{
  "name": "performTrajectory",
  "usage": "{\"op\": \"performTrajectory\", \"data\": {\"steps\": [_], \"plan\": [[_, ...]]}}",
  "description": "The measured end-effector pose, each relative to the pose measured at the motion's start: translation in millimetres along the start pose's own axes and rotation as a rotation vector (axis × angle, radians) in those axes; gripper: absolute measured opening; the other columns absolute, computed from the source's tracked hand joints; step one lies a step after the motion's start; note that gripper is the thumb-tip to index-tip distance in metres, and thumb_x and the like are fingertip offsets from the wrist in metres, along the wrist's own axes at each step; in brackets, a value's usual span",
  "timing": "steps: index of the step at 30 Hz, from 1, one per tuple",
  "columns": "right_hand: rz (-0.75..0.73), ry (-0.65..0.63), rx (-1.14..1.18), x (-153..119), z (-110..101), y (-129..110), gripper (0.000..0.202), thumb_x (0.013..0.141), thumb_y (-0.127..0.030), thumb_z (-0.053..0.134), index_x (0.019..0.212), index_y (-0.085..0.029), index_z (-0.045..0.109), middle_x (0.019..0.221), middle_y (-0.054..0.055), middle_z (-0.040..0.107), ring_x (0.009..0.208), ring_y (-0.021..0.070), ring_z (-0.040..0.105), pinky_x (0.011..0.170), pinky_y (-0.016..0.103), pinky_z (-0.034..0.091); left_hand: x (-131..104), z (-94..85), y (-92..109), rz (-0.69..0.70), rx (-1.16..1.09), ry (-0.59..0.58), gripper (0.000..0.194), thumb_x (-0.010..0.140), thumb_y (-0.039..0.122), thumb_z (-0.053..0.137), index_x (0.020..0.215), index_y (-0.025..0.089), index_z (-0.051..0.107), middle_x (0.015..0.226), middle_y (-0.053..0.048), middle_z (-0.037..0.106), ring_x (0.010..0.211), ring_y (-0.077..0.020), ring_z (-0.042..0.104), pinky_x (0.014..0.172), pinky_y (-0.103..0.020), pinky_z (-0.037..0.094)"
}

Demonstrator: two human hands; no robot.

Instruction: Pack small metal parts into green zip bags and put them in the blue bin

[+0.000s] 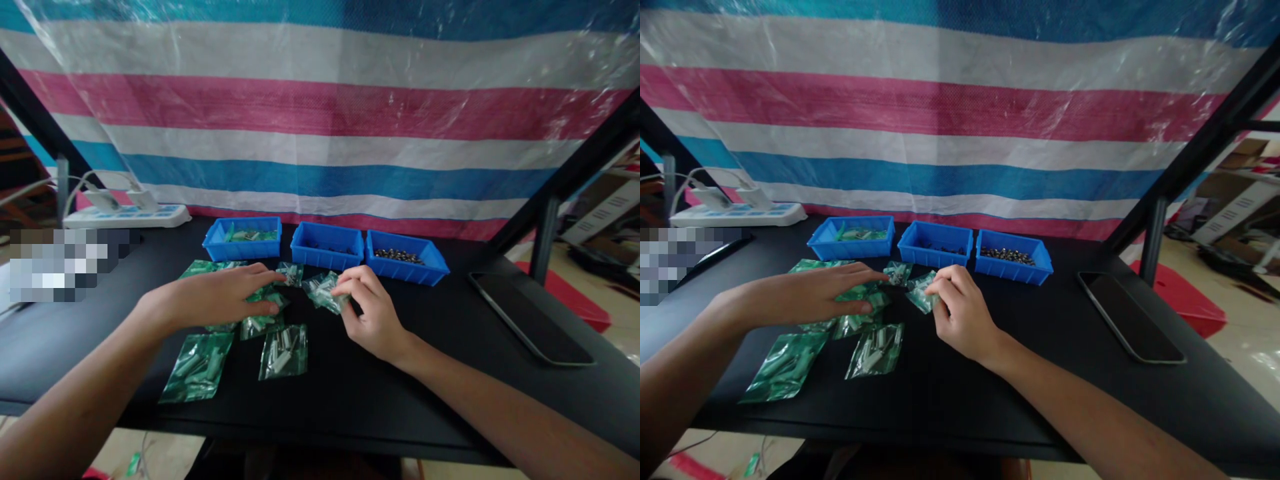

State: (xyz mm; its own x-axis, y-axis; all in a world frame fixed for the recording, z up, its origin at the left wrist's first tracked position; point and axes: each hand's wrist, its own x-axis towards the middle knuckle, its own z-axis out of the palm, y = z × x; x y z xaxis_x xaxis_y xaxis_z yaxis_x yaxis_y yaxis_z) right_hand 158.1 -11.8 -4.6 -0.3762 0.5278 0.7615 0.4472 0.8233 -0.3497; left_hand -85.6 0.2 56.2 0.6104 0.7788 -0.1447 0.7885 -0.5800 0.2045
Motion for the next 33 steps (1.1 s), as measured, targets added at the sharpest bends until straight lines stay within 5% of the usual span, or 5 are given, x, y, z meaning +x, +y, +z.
{"op": "performTrajectory", "data": {"steps": [4, 8, 13, 22, 33], "plan": [[-0.085, 0.038, -0.061, -4, 0, 1, 0.028, 0.071, 0.004, 0.044, 0.082, -0.02, 0.053, 0.095, 0.006, 0.045, 0.094, 0.0193, 0.049, 0.079, 0.037, 0.046, 4, -5.8, 2, -0.003, -0.031, 0.179, 0.048, 0.086, 0.048, 0.04, 0.126, 0.02, 0.044, 0.119, -0.008, 0.054, 0.107, -0.0227, 0.052, 0.091, -0.033, 0.038], [-0.175, 0.005, -0.068, -5, -2, -1, 0.026, 0.073, 0.002, 0.046, 0.084, -0.021, 0.053, 0.101, 0.006, 0.042, 0.097, 0.0188, 0.047, 0.078, 0.035, 0.047, 14, 8.1, 23, 0.135, -0.308, 0.181, 0.049, 0.085, 0.043, 0.046, 0.127, 0.02, 0.036, 0.109, -0.007, 0.057, 0.091, -0.0176, 0.056, 0.074, -0.025, 0.044], [-0.2, -0.048, -0.126, -7, -3, -5, 0.022, 0.075, -0.002, 0.048, 0.084, -0.022, 0.055, 0.107, 0.007, 0.04, 0.096, 0.0193, 0.046, 0.075, 0.034, 0.048, 28, 33.0, 35, 0.209, -0.618, 0.162, 0.018, 0.082, 0.033, 0.051, 0.083, 0.015, 0.048, 0.068, 0.002, 0.051, 0.061, -0.0106, 0.049, 0.053, -0.02, 0.04], [0.112, -0.08, -0.064, -2, 2, -4, 0.024, 0.079, -0.026, 0.057, 0.101, -0.017, 0.055, 0.113, 0.014, 0.036, 0.109, 0.0275, 0.042, 0.085, 0.043, 0.046, 33, 37.0, 20, 0.194, -0.331, 0.674, 0.019, 0.075, 0.009, 0.045, 0.09, 0.017, 0.052, 0.084, -0.003, 0.056, 0.075, -0.0137, 0.053, 0.067, -0.025, 0.044], [0.535, -0.133, 0.432, 1, 7, -5, 0.011, 0.082, -0.027, 0.053, 0.08, -0.016, 0.054, 0.062, -0.002, 0.051, 0.054, 0.0106, 0.049, 0.049, 0.022, 0.039, 30, 44.2, 29, 0.362, -0.249, 0.566, 0.041, 0.063, -0.006, 0.037, 0.089, 0.017, 0.059, 0.11, -0.008, 0.047, 0.09, -0.0146, 0.053, 0.078, -0.025, 0.046]]}}
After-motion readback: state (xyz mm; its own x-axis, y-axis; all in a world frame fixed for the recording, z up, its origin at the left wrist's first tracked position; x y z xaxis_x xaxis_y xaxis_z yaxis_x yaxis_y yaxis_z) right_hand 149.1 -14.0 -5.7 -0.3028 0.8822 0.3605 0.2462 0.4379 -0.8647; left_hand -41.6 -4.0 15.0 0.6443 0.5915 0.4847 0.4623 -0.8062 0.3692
